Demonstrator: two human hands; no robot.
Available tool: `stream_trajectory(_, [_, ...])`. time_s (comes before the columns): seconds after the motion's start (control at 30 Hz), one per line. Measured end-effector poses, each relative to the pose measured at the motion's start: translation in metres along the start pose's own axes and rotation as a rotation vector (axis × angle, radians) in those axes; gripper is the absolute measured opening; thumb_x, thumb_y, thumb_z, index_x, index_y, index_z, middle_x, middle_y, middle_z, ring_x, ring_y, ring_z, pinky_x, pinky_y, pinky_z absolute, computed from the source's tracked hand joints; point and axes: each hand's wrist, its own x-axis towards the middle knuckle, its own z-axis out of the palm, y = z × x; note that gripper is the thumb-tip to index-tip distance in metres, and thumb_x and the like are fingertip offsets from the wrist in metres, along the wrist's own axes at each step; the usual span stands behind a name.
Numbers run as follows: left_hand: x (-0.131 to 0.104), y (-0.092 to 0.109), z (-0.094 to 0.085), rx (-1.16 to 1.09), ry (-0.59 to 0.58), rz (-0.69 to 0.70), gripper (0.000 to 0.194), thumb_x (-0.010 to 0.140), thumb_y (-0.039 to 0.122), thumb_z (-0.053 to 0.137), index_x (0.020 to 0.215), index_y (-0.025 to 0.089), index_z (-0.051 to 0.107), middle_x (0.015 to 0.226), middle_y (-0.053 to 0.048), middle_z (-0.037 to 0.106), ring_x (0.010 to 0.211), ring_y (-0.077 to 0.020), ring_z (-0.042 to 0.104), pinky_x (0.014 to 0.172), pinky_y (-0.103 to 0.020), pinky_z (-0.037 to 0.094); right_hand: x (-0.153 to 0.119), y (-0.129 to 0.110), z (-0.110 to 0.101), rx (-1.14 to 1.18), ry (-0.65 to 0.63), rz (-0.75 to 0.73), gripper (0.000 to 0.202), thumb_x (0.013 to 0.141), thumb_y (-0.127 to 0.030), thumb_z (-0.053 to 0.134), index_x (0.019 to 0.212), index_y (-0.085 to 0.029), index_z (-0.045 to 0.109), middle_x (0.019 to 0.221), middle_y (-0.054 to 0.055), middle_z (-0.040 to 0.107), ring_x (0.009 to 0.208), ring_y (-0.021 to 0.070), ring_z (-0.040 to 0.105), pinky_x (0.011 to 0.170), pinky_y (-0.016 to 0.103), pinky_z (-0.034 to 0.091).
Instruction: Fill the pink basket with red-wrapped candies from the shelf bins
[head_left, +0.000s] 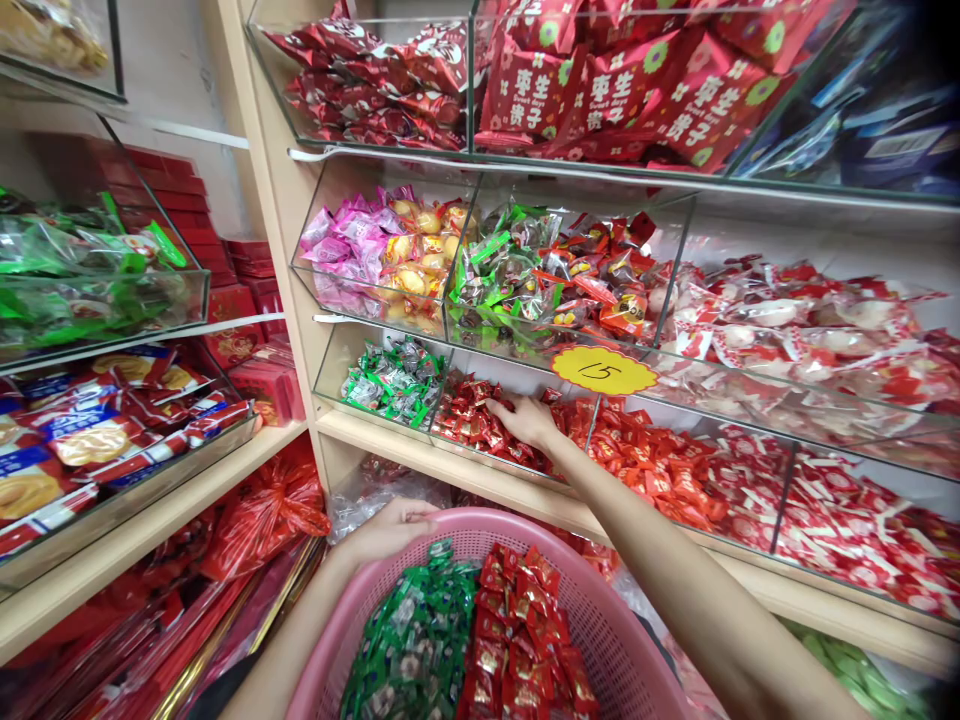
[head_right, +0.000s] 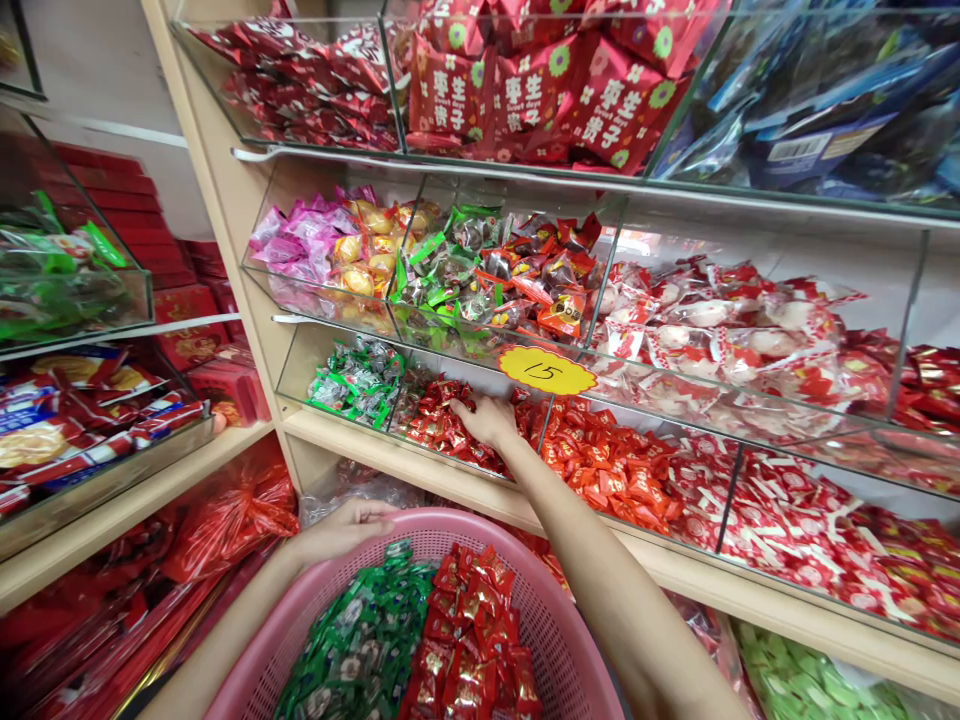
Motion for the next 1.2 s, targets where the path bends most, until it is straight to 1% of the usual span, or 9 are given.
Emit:
stream_trajectory(0.27, [0.000,0.000,0.000,0.047,0.007,-0.001,0.040,0.071,0.040,0.055,0.097,0.011,0.062,0.088,-0.006,0.065,0.075,-0.0164,0.055,0.065,-0.023,0.040,-0.022,-0.009,-0.004,-0.033,-0.006,-0.100,0.063,0.077,-0.065,0.017,0.091,-0.019,0.059,0.092,0.009,0.063,0.089,0.0213,0.055,0.076,0.029,0.034])
stream_trajectory(0.4, [0.000,0.002,0.000,0.031,-0.005,-0.001,0.039,0.071,0.039,0.055,0.097,0.012,0.062,0.087,-0.006,0.065,0.073,-0.0158,0.055,0.063,-0.022,0.039,-0.034,-0.018,-0.007,0.006,-0.028,-0.137,0.062,0.078,-0.064,0.019,0.094,-0.019,0.057,0.096,0.008,0.062,0.091,0.0200,0.054,0.077,0.027,0.034])
stream_trajectory(0.57, [-0.001,0.002,0.001,0.030,0.005,0.000,0.039,0.071,0.038,0.055,0.098,0.011,0.062,0.087,-0.006,0.065,0.073,-0.0158,0.055,0.064,-0.022,0.039,-0.029,-0.017,-0.021,0.099,-0.084,-0.133,0.066,0.078,-0.065,0.012,0.094,-0.020,0.058,0.092,0.008,0.063,0.089,0.0204,0.055,0.074,0.027,0.036])
stream_trajectory(0.63, [-0.001,0.001,0.001,0.032,0.011,0.006,0.038,0.072,0.037,0.054,0.098,0.010,0.062,0.088,-0.007,0.064,0.074,-0.0160,0.055,0.064,-0.022,0.039,-0.019,-0.010,-0.029,0.080,-0.047,-0.085,0.068,0.079,-0.063,0.009,0.093,-0.020,0.058,0.096,0.010,0.061,0.093,0.0221,0.054,0.077,0.029,0.036])
stream_trajectory(0.73, [-0.001,0.000,0.000,0.025,0.008,0.007,0.037,0.072,0.036,0.054,0.097,0.010,0.062,0.088,-0.007,0.064,0.074,-0.0159,0.055,0.064,-0.022,0.039,-0.004,0.003,-0.036,-0.016,0.000,0.102,0.069,0.080,-0.061,0.011,0.101,-0.014,0.056,0.109,0.017,0.054,0.105,0.0289,0.046,0.082,0.038,0.033])
stream_trajectory(0.87, [0.000,-0.003,0.000,0.039,0.015,0.013,0.036,0.072,0.036,0.054,0.096,0.010,0.062,0.089,-0.007,0.064,0.075,-0.0159,0.055,0.065,-0.022,0.039,0.004,0.002,-0.029,-0.059,-0.051,0.279,0.070,0.080,-0.059,0.016,0.119,-0.008,0.042,0.126,0.023,0.037,0.114,0.0348,0.035,0.083,0.046,0.031])
stream_trajectory(0.93, [0.000,-0.003,0.000,0.033,0.012,0.012,0.037,0.072,0.036,0.054,0.097,0.010,0.062,0.088,-0.007,0.064,0.075,-0.0160,0.055,0.066,-0.023,0.039,0.001,-0.006,-0.023,-0.009,-0.124,0.266,0.070,0.080,-0.060,0.014,0.121,-0.010,0.041,0.128,0.021,0.036,0.113,0.0331,0.037,0.083,0.046,0.032])
stream_trajectory(1.0, [0.000,-0.003,-0.001,0.018,0.008,0.006,0.038,0.072,0.037,0.054,0.099,0.010,0.061,0.089,-0.007,0.064,0.075,-0.0164,0.055,0.065,-0.023,0.040,-0.004,-0.013,-0.018,0.033,-0.197,0.208,0.071,0.079,-0.061,0.011,0.116,-0.011,0.046,0.124,0.019,0.042,0.110,0.0301,0.042,0.084,0.043,0.033])
stream_trajectory(1.2, [-0.002,0.003,0.001,0.018,0.008,-0.008,0.041,0.071,0.037,0.055,0.102,0.010,0.061,0.091,-0.008,0.064,0.076,-0.0175,0.056,0.066,-0.023,0.040,-0.023,-0.010,-0.016,0.048,-0.213,0.062,0.067,0.080,-0.061,0.012,0.111,-0.015,0.050,0.114,0.015,0.053,0.104,0.0251,0.048,0.085,0.036,0.032])
